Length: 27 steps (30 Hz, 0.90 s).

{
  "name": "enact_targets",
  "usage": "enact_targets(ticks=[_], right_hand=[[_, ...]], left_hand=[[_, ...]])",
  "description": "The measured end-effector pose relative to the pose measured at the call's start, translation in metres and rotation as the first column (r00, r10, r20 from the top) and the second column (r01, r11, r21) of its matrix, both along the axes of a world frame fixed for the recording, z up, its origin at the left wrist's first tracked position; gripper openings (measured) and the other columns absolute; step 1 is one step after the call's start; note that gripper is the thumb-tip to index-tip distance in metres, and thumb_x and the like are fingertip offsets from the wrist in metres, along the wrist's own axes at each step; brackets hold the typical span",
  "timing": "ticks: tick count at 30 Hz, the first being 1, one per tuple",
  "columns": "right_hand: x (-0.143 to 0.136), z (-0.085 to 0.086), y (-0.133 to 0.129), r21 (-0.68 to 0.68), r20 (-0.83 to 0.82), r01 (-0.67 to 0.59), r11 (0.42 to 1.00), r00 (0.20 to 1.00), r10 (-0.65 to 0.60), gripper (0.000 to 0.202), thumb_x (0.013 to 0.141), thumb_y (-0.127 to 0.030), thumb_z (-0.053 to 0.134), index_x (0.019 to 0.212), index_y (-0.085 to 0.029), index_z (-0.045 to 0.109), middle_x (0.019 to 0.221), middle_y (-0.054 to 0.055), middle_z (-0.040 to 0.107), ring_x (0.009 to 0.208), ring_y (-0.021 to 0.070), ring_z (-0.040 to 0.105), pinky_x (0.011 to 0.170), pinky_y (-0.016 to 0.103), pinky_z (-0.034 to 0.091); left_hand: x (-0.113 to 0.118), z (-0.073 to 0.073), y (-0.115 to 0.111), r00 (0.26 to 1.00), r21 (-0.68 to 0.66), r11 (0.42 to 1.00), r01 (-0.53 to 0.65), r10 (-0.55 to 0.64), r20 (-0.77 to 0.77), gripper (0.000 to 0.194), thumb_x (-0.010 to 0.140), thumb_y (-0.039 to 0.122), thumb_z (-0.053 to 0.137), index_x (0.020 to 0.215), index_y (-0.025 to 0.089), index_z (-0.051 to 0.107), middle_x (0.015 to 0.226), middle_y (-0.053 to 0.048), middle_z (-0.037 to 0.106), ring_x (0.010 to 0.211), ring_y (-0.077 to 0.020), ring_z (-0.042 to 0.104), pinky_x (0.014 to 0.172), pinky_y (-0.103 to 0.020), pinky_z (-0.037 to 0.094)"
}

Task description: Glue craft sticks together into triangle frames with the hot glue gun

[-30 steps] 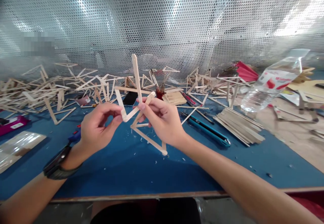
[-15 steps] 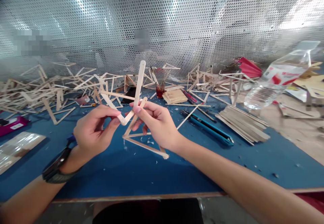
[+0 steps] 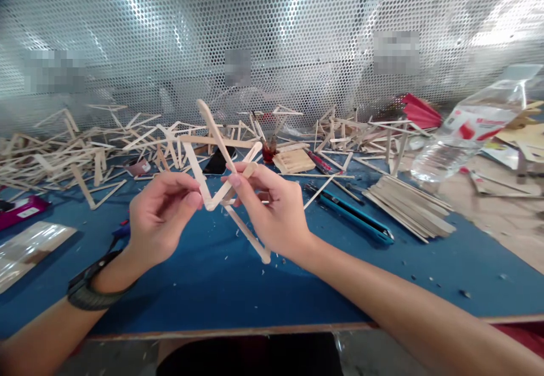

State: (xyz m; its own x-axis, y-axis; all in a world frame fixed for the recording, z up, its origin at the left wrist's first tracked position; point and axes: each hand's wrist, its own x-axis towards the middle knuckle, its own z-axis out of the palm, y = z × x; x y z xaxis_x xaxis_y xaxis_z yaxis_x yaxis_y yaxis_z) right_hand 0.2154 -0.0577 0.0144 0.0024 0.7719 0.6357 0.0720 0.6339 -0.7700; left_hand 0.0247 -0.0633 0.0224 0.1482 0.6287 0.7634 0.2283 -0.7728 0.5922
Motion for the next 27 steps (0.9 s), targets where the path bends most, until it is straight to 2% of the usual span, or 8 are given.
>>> enact_targets(ticks=[4,7,10,17,22,27], right_hand=[[0.003,-0.001,0.002,0.201,0.124,0.187,0.962,0.969,-0.215,0.021,0.097,-0.039,0.064,0.107,-0.025,0.077,0.099,0.004,0.080,0.063,0.0140,0.070,0.052,0.025,0.057],[0.006,0.000,0.004,0.313,0.159,0.252,0.916,0.937,-0.312,0.019,0.097,-0.034,0.064,0.105,-0.025,0.078,0.099,0.004,0.080,0.061,0.0130,0.070,0.052,0.024,0.055],[0.009,0.001,0.007,0.352,0.180,0.287,0.891,0.913,-0.365,0.018,0.097,-0.032,0.064,0.105,-0.026,0.079,0.098,0.003,0.080,0.060,0.0121,0.069,0.052,0.024,0.054],[0.010,-0.002,0.010,0.352,0.200,0.311,0.883,0.896,-0.395,0.020,0.096,-0.034,0.065,0.108,-0.026,0.080,0.092,0.001,0.080,0.055,0.0118,0.066,0.050,0.025,0.053],[0.009,-0.001,0.009,0.358,0.193,0.279,0.891,0.911,-0.363,0.018,0.096,-0.032,0.065,0.101,-0.025,0.080,0.090,0.002,0.080,0.057,0.0123,0.067,0.050,0.024,0.053],[0.010,-0.002,0.009,0.328,0.208,0.285,0.900,0.908,-0.364,0.020,0.096,-0.035,0.065,0.103,-0.025,0.080,0.093,0.002,0.080,0.056,0.0116,0.066,0.049,0.024,0.052]], left_hand=[[-0.001,-0.003,0.006,0.970,-0.239,0.950,0.201,-0.159,0.183,0.019,0.092,0.035,0.073,0.102,0.022,0.063,0.079,-0.003,0.073,0.072,-0.0147,0.069,0.065,-0.026,0.056],[-0.003,-0.005,0.011,0.948,-0.325,0.901,0.287,-0.218,0.233,0.026,0.089,0.036,0.076,0.110,0.022,0.068,0.081,-0.004,0.076,0.077,-0.0167,0.072,0.069,-0.028,0.058],[-0.002,-0.007,0.014,0.934,-0.363,0.869,0.338,-0.260,0.247,0.030,0.086,0.034,0.080,0.113,0.022,0.074,0.088,-0.006,0.078,0.080,-0.0178,0.073,0.072,-0.030,0.060],[-0.001,-0.010,0.015,0.928,-0.421,0.833,0.358,-0.270,0.255,0.014,0.084,0.034,0.081,0.095,0.024,0.082,0.088,-0.006,0.079,0.077,-0.0161,0.072,0.071,-0.028,0.061],[-0.004,-0.013,0.017,0.939,-0.431,0.839,0.331,-0.247,0.239,0.015,0.085,0.037,0.080,0.093,0.024,0.082,0.085,-0.006,0.079,0.075,-0.0162,0.072,0.068,-0.028,0.061],[-0.005,-0.014,0.018,0.946,-0.438,0.845,0.306,-0.221,0.236,0.017,0.083,0.038,0.081,0.092,0.023,0.083,0.082,-0.007,0.079,0.074,-0.0174,0.072,0.069,-0.030,0.062]])
